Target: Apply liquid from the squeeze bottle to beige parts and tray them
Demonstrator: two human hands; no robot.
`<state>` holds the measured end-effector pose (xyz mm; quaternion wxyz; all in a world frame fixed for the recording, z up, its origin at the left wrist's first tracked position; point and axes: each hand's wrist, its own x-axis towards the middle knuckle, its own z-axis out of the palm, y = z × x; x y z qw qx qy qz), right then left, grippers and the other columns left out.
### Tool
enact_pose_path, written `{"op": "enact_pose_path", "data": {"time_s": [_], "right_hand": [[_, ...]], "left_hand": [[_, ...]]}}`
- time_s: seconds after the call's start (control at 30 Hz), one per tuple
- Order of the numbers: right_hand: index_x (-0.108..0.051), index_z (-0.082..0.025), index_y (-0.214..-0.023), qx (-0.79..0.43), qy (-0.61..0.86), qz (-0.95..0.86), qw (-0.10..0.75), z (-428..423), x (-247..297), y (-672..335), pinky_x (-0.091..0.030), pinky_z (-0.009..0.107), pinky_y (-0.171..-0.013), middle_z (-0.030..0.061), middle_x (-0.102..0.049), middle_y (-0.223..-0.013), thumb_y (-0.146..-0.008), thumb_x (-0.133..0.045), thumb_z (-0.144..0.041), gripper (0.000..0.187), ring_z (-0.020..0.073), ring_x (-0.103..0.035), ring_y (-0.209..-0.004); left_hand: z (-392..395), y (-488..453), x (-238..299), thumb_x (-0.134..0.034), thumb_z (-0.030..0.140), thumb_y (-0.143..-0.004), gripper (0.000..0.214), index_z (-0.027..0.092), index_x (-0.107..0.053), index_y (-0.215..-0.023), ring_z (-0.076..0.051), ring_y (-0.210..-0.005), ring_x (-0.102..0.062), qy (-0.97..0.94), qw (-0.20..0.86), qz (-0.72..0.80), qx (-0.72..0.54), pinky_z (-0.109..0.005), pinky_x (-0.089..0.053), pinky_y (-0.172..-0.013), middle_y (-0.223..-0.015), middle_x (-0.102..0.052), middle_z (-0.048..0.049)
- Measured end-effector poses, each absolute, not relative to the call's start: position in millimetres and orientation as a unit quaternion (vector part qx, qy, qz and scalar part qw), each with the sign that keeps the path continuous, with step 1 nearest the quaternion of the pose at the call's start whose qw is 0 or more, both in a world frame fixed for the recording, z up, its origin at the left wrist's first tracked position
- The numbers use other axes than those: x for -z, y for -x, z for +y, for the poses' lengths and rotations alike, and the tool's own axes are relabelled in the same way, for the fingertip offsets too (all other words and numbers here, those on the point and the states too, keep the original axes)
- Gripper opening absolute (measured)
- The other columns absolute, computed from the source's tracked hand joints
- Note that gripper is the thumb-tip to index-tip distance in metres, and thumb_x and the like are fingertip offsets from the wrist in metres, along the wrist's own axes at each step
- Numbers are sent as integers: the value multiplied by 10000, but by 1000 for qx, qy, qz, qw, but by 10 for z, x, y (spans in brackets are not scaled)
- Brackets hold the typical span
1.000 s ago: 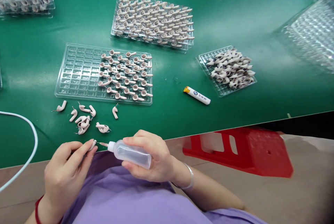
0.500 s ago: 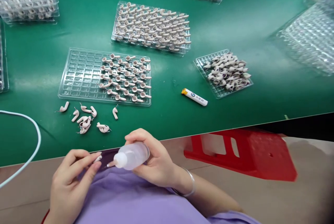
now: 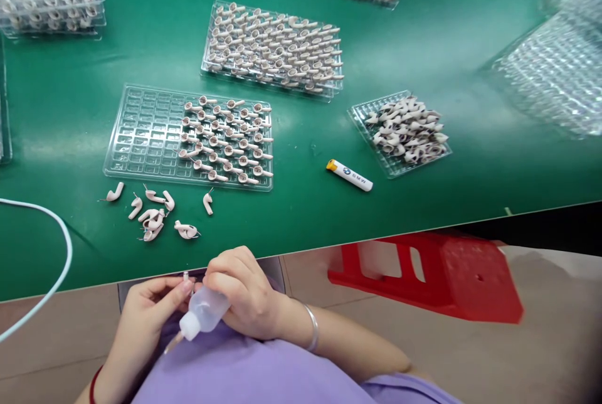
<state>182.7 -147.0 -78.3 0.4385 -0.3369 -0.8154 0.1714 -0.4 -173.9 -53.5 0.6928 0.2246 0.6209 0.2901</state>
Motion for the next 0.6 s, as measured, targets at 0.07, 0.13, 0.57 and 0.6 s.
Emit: {"op": "enact_pose_path", "data": {"time_s": [0.07,0.13,0.57,0.6], "right_hand": [[-515,-174,-994,-170,340,-815,438,-1476,788,-1823,-455,329,-663,75,-656,-828,-871,-545,-110,141,189,-571,-733],[-518,-174,-988,-170,341,-813,440,-1480,794,-1816,-451,330,-667,73,-652,-831,-867,-540,-109,139,187,-566,-733],[-531,-176,-978,-169,348,-815,432,-1481,784,-1798,-430,327,-685,56,-656,-842,-828,-513,-75,182,177,-565,-748],[-531,-175,-978,-168,349,-815,431,-1480,784,-1798,-430,326,-686,55,-657,-843,-825,-512,-74,184,178,-566,-750]], "left_hand": [[-1735,5,542,-831,436,-661,276,176,-800,-748,-136,-606,-625,-226,693,620,-289,-174,-491,-544,-706,-763,-66],[-1732,8,548,-826,428,-671,264,177,-801,-749,-137,-609,-625,-231,692,620,-288,-174,-491,-547,-707,-763,-67],[-1674,-18,487,-819,423,-658,262,181,-812,-758,-167,-593,-641,-243,673,639,-282,-208,-502,-531,-684,-755,-67],[-1670,-24,472,-819,423,-654,264,182,-813,-760,-168,-591,-640,-240,671,643,-280,-210,-502,-529,-688,-756,-67]]}}
